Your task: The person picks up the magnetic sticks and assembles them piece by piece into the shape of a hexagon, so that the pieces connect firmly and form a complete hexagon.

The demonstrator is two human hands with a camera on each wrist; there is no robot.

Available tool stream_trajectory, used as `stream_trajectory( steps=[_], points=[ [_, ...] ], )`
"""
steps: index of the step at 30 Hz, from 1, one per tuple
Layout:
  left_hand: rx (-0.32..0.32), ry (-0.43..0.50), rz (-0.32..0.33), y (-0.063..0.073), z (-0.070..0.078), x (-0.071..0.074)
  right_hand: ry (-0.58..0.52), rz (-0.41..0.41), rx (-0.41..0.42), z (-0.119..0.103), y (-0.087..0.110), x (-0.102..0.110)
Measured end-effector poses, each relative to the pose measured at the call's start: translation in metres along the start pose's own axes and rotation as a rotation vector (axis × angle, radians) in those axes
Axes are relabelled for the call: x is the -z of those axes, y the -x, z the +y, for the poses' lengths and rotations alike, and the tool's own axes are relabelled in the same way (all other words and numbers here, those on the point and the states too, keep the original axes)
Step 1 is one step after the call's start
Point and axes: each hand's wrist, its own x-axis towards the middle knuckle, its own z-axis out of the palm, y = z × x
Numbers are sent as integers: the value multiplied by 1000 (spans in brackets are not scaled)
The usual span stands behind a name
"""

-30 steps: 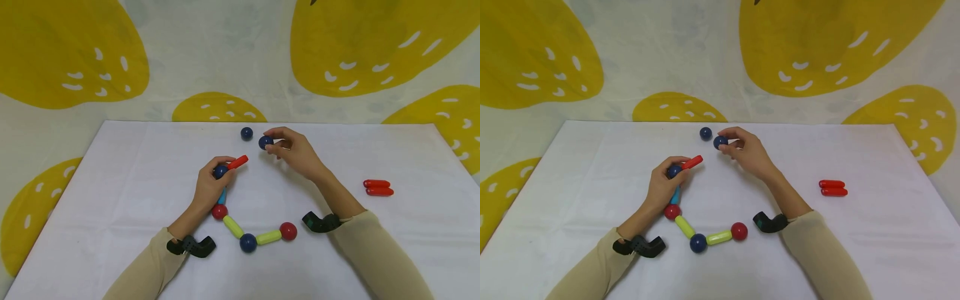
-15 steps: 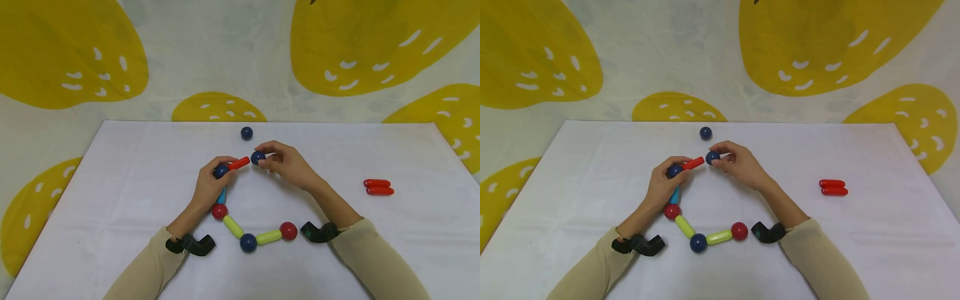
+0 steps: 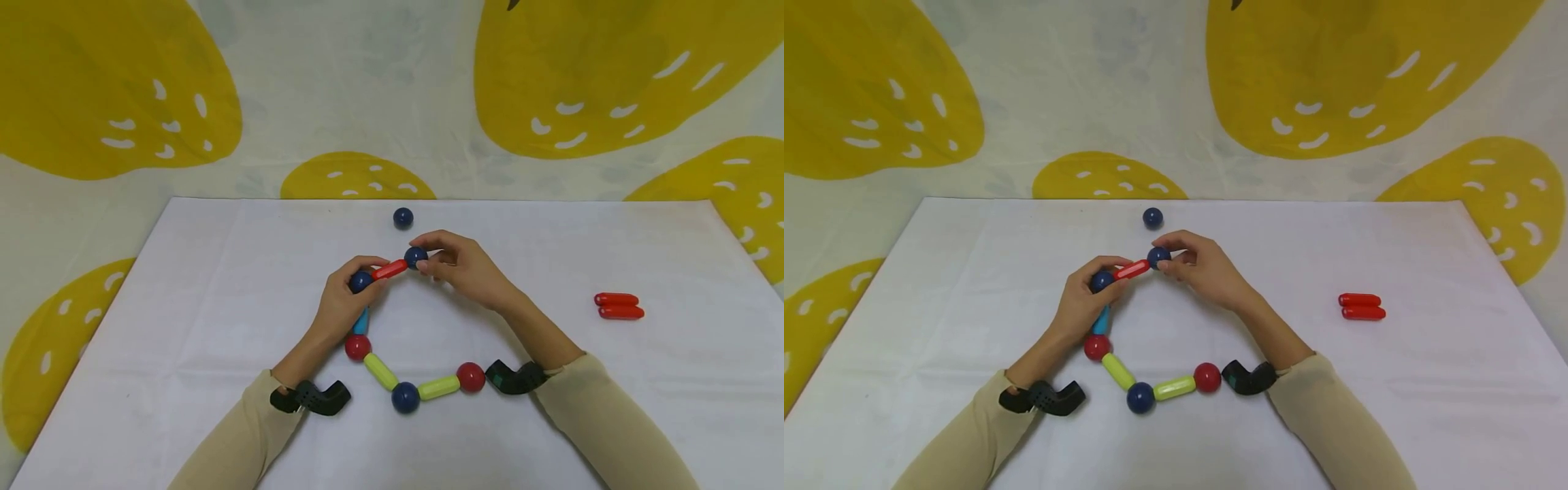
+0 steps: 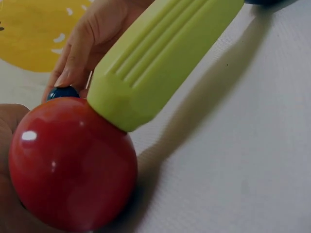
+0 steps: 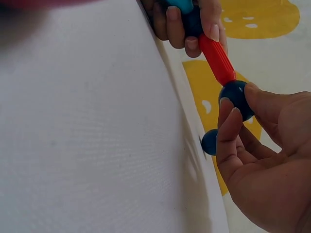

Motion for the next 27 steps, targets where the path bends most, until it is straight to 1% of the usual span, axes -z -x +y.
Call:
stream_trajectory(
  steps=[5,11,16,19,22,27],
  points=[
    [-6,-15,0,0,1,0,-21,-6,0,-1,2,1],
    [-3,2,3,-1,0,-1,-114,-30,28,0,2,-2],
    [-2,12,3,-1,0,-1,-156,-35,0,1,3,-5],
    [7,25,-1,-1,1,-1,-203,-25,-18,1,4,-8],
    [17,35,-5,-1,1,-1,-233,3,-35,3,3,-11],
    [34,20,-1,-1,1,-2,-243,53,-55,5,5,-16]
  ],
)
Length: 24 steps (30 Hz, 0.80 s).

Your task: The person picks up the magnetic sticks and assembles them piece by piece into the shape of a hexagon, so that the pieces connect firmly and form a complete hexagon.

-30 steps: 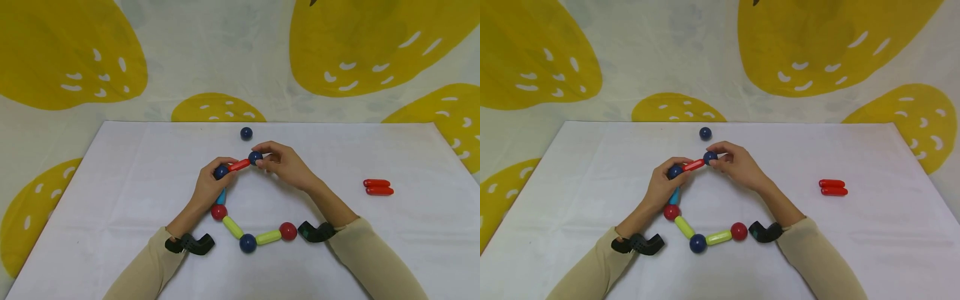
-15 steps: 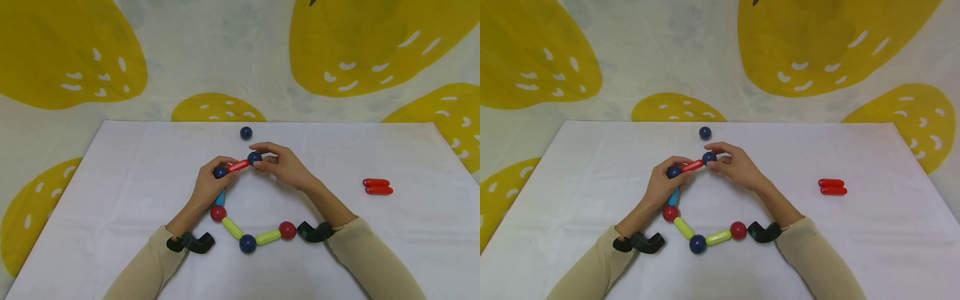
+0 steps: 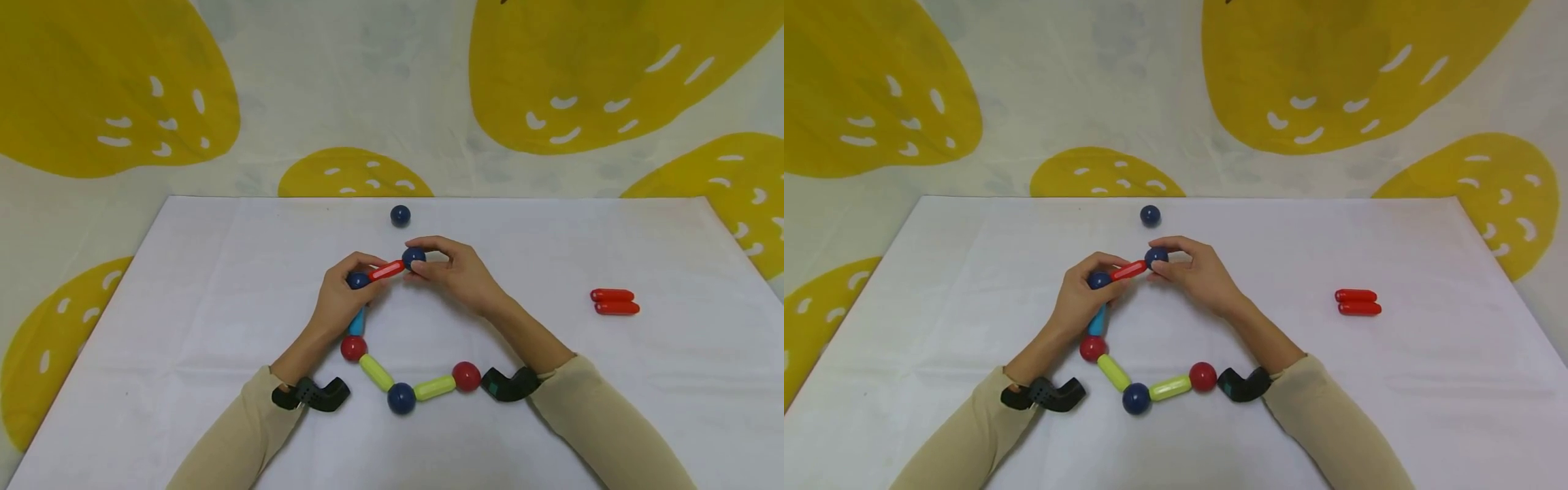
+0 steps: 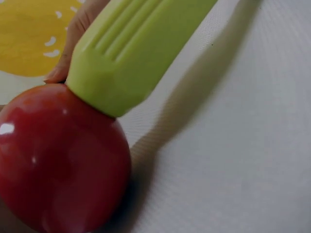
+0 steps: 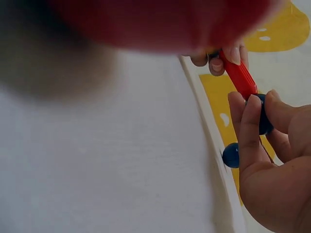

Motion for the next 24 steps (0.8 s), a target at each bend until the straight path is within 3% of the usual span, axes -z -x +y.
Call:
stream_trajectory(
  steps=[5,15,24],
  points=[
    [11,-15,4,0,1,0,-30,20,-10,0,2,-4],
    [28,-10,-4,0,2,-3,90,25,-38,0,18,2],
    [31,-30,-24,0,1,4,120,187,1,-1,55,-15]
  ],
)
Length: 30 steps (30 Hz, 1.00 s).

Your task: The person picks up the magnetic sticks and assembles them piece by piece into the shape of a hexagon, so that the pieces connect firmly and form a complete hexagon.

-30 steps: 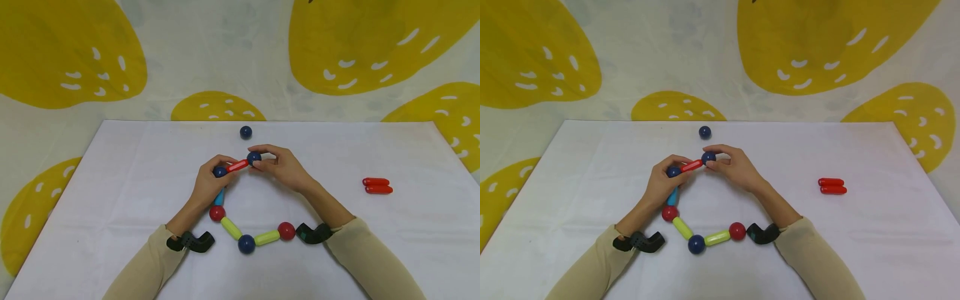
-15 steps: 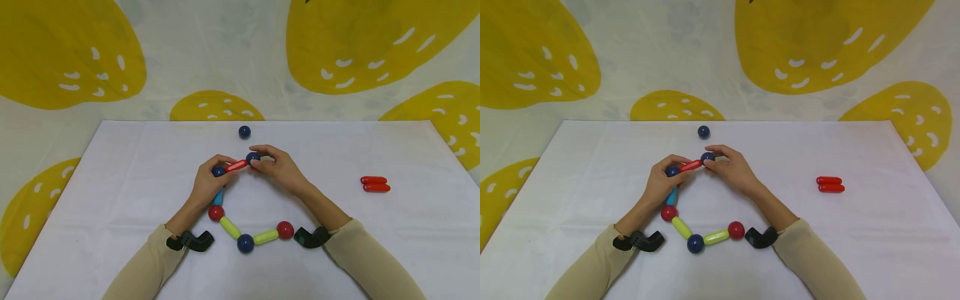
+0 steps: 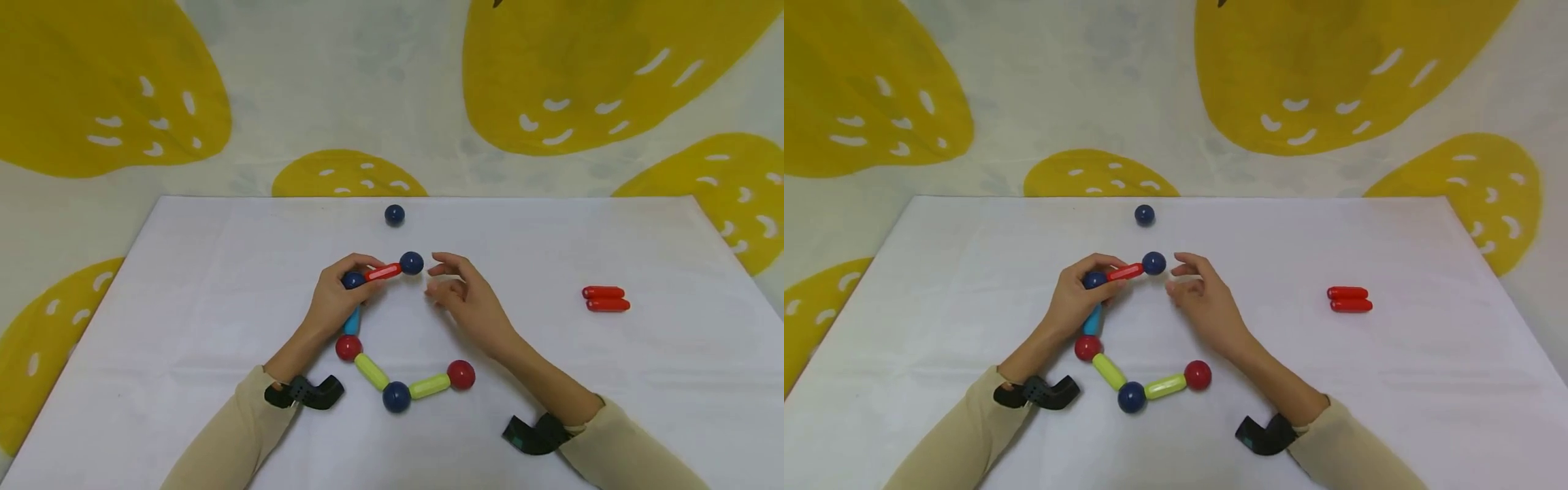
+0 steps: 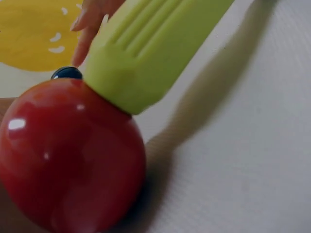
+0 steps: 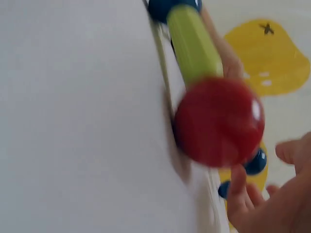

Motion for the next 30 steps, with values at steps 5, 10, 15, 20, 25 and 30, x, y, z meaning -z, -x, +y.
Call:
stream_trajectory(
  steps=[5,10,15,20,25,30],
  points=[
    [-9,-6,-14,0,-1,1,38,144,36,-2,27,-9],
    [-18,-8,-9,0,-1,2,76,236,89,4,49,-21],
    [-24,-5,-9,1,0,2,73,299,129,11,53,-33],
    [-25,-25,1,1,0,2,91,358,165,16,50,-36],
    [-13,-6,20,3,5,3,144,404,276,21,44,-34],
    [16,10,25,3,6,4,173,446,351,16,38,-33]
  ],
)
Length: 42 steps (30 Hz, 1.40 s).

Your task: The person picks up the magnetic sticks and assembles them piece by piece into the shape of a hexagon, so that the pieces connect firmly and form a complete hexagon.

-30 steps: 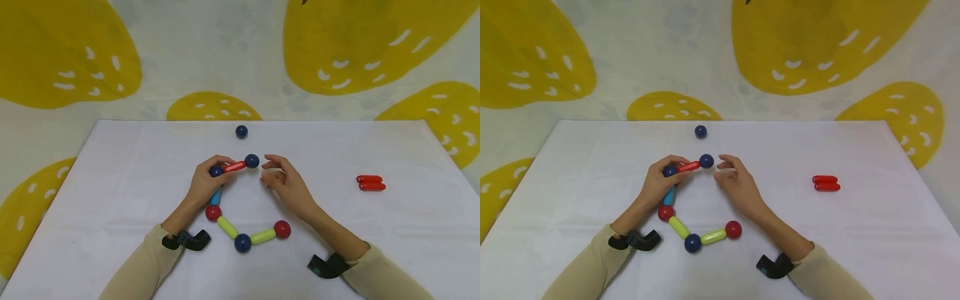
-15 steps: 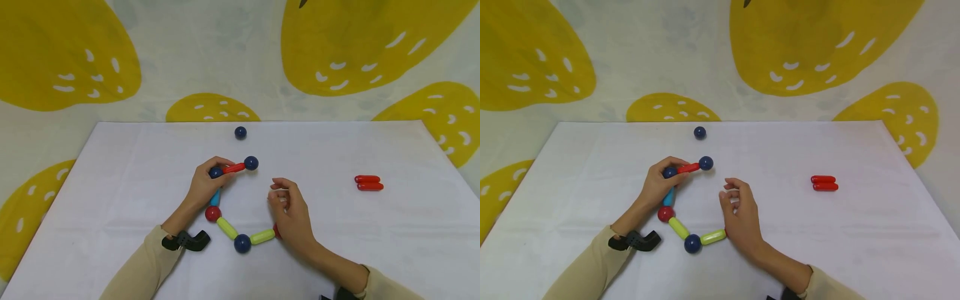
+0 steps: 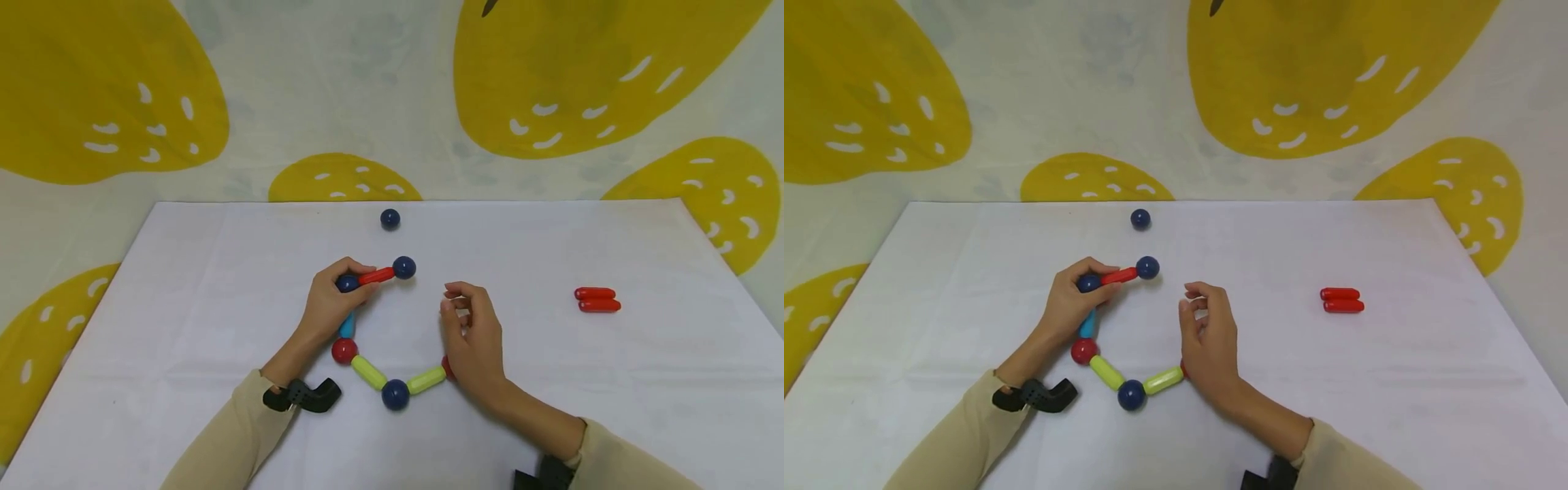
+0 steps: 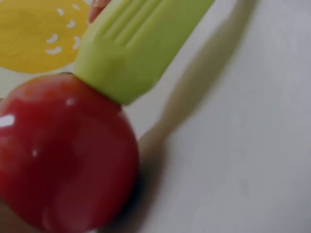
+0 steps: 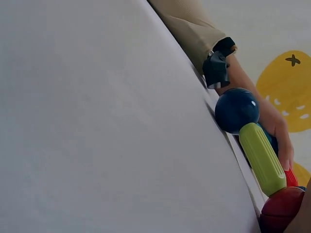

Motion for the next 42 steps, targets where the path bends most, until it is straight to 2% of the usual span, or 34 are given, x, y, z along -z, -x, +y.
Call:
stream_trajectory(
  steps=[3,7,11,15,21,25,31,36,42],
  points=[
    [-4,1,-21,-2,-4,3,10,14,27,-13,-6,1],
    [-3,-19,-93,-4,-5,10,7,16,39,-24,-13,2],
    [-2,-42,-169,-7,-4,16,12,7,49,-9,-16,-1],
    [0,-45,-216,-10,-3,21,35,-11,58,12,-20,-4],
    [17,-34,-256,-10,0,23,56,-52,75,21,-30,-5],
    [17,-26,-243,-7,3,21,67,-90,27,19,-36,1],
    [14,7,-180,-1,-1,18,61,-120,-44,19,-49,27],
    [-27,24,-157,1,-7,16,121,-129,-30,32,-57,63],
    [-71,124,-165,1,-9,16,110,-98,-13,38,-59,113]
  ],
)
